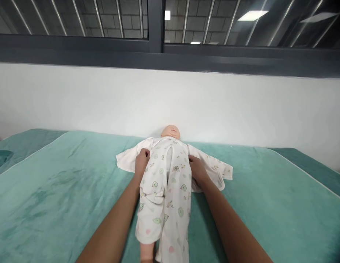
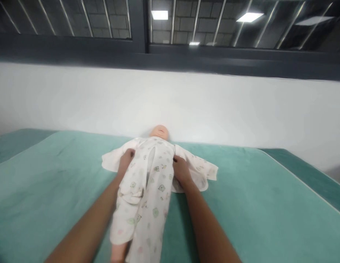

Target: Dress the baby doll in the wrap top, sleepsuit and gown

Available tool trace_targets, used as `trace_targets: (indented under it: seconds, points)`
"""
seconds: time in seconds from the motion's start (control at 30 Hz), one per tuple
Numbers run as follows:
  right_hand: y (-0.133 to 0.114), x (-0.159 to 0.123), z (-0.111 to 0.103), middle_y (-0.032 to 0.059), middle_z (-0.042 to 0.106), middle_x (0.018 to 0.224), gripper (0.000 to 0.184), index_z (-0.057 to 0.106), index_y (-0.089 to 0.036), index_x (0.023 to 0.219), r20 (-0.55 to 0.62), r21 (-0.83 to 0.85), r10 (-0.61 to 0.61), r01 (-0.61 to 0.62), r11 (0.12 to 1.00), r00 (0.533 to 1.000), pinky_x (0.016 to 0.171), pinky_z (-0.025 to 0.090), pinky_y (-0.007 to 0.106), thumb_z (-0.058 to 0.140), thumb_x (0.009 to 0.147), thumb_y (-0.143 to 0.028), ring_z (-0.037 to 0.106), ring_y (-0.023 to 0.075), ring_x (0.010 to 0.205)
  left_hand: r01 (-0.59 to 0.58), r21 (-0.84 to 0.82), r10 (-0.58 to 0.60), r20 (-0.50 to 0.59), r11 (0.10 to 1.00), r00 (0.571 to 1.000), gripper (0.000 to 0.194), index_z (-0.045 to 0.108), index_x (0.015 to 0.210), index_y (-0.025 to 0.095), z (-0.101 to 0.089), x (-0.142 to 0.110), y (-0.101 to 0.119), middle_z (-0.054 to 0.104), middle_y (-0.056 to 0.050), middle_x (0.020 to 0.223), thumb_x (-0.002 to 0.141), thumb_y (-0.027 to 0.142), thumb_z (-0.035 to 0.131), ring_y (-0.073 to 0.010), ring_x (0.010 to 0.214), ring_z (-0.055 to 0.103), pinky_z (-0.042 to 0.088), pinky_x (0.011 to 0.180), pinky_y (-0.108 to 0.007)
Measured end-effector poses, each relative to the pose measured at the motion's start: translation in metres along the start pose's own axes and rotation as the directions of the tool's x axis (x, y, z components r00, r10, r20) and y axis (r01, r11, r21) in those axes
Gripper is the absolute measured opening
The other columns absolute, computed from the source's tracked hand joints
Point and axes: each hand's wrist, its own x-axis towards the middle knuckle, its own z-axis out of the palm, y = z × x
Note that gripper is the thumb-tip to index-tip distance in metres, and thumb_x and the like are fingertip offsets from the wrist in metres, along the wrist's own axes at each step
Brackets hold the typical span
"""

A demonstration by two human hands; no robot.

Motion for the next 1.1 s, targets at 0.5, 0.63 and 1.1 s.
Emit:
trace_targets:
  seconds: [0.5, 0.63, 1.1]
  points:
    - [-0.101, -0.166, 0.009, 0.0002, 0.061, 0.085, 0.002, 0.058, -0.022, 0.084, 0.385, -0.349, -0.456, 0.584, 0.733, 0.802, 0.079, 0.038, 0.03, 0.056, 0.085, -0.023, 0.054, 0.0163, 0.085, -0.107, -0.152, 0.124, 0.1, 0.982, 0.987, 0.012, 0.055, 0.086, 0.02, -0.074, -0.152, -0.019, 0.058, 0.002, 0.075, 0.084, 0.028, 0.047, -0.0136, 0.07, 0.053, 0.042, 0.066, -0.025]
    - [-0.114, -0.196, 0.029, 0.0046, 0.063, 0.094, 0.008, 0.059, -0.02, 0.087, 0.433, -0.622, -0.262, 0.496, 0.605, 0.862, 0.076, 0.035, 0.033, 0.06, 0.081, -0.024, 0.054, 0.0217, 0.091, -0.25, -0.18, 0.292, 0.265, 0.951, 0.919, 0.026, 0.054, 0.098, 0.02, -0.093, -0.203, -0.033, 0.059, -0.001, 0.091, 0.074, 0.012, 0.051, -0.0149, 0.085, 0.056, 0.045, 0.08, -0.028]
    - [-0.121, -0.205, 0.059, -0.0002, 0.059, 0.072, 0.011, 0.05, -0.018, 0.07, 0.399, -0.615, -0.259, 0.466, 0.635, 0.88, 0.069, 0.029, 0.028, 0.055, 0.078, -0.014, 0.052, 0.0148, 0.075, -0.39, -0.191, 0.416, 0.127, 0.901, 0.9, 0.01, 0.051, 0.082, 0.02, -0.109, -0.224, -0.039, 0.055, -0.001, 0.085, 0.08, 0.012, 0.045, -0.0153, 0.082, 0.053, 0.042, 0.078, -0.029]
